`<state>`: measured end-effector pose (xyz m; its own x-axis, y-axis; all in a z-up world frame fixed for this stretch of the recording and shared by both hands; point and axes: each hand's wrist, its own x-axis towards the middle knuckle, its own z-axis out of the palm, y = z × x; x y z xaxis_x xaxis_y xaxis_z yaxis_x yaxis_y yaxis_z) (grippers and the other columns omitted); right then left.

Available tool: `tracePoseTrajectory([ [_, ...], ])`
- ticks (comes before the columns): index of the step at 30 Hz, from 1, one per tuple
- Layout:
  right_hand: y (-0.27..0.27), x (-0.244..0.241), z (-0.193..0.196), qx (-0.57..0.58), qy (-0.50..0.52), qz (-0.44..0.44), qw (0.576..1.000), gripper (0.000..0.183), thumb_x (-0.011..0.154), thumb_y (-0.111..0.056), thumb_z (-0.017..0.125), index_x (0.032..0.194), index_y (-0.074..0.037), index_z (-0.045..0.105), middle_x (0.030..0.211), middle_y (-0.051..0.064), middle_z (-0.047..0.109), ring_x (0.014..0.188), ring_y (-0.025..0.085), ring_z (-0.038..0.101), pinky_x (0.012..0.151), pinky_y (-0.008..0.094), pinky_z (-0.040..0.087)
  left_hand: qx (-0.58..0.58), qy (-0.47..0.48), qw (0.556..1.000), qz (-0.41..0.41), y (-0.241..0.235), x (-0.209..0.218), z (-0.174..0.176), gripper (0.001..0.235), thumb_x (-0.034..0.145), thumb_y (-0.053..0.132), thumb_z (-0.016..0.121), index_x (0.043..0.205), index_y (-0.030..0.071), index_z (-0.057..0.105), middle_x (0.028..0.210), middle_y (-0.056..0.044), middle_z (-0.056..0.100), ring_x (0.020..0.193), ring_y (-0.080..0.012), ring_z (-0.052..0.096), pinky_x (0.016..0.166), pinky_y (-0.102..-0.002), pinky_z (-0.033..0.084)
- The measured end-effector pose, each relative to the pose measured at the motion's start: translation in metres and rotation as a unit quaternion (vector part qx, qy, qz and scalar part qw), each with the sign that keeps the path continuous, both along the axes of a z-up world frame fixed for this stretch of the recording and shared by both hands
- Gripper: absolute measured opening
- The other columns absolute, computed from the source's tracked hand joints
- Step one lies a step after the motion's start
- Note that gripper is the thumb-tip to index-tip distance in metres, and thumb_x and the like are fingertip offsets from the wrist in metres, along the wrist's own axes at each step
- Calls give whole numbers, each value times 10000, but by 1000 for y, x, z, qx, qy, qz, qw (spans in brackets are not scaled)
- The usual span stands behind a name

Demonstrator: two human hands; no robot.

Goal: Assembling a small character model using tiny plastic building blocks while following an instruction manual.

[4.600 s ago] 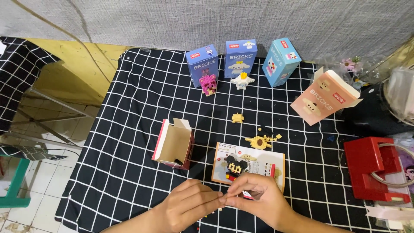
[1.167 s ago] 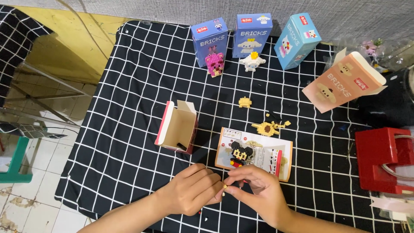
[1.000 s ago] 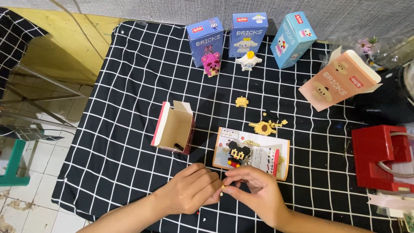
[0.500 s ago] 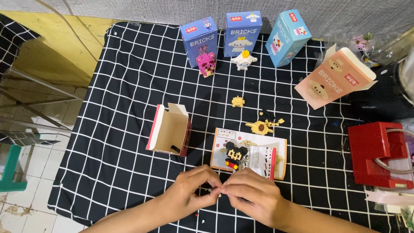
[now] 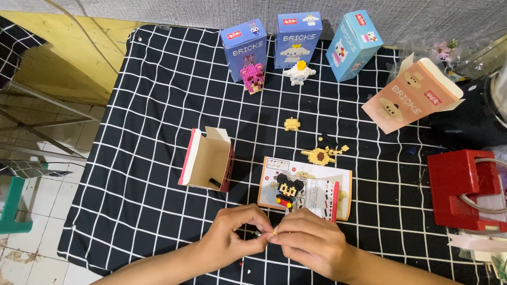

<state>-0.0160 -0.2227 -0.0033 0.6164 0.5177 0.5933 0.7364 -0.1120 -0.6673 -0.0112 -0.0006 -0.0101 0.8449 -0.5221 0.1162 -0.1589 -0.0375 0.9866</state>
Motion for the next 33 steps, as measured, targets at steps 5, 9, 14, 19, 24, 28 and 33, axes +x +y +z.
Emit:
tracePoseTrajectory([
  [5,1,-2,1,29,29,-6,999,182,851,64,777,1020,8,739,964,115,746,842,237,739,807,345,631,-23,12,1000,-13,0,1,1,64,904,54,746,958,82,723,871,-47,719,817,-142,691,795,-267,603],
  [9,0,-2,6,45,84,-16,995,204,882,55,734,1073,-19,743,952,93,760,826,205,748,796,325,632,-35,-27,999,12,-3,0,-1,56,896,65,758,945,53,732,875,-71,733,790,-154,707,755,-257,607],
  [14,-3,-4,12,7,28,-11,1000,207,873,56,759,1078,47,730,1023,167,727,897,261,746,806,351,633,-87,0,995,39,-7,0,3,114,832,30,805,871,77,709,873,-77,763,812,-180,743,756,-275,623],
  [19,-11,-4,11,-13,0,-39,999,190,875,27,768,1062,20,734,994,137,740,870,234,743,785,344,608,-102,76,991,30,-13,2,8,91,846,19,786,859,76,716,872,-88,773,813,-171,741,762,-283,618],
  [24,-18,3,14,-21,-25,-75,997,149,865,-4,786,1002,-6,728,959,114,740,831,228,724,773,332,546,-147,181,972,26,-24,3,-4,117,870,10,780,987,16,772,909,-125,804,849,-189,787,823,-290,654],
  [28,-22,6,15,-35,-52,-135,989,179,843,-47,822,1003,-93,755,915,39,737,795,183,695,729,303,456,-172,324,928,62,-32,4,-22,105,848,-14,779,951,-2,795,894,-175,823,842,-249,799,849,-348,648],
  [33,-40,23,25,-75,-37,-111,990,169,868,-86,817,1028,-119,773,969,14,711,801,182,650,754,321,459,-171,348,914,119,-37,12,-31,79,831,-47,797,901,-11,811,857,-162,822,796,-198,755,813,-322,614],
])
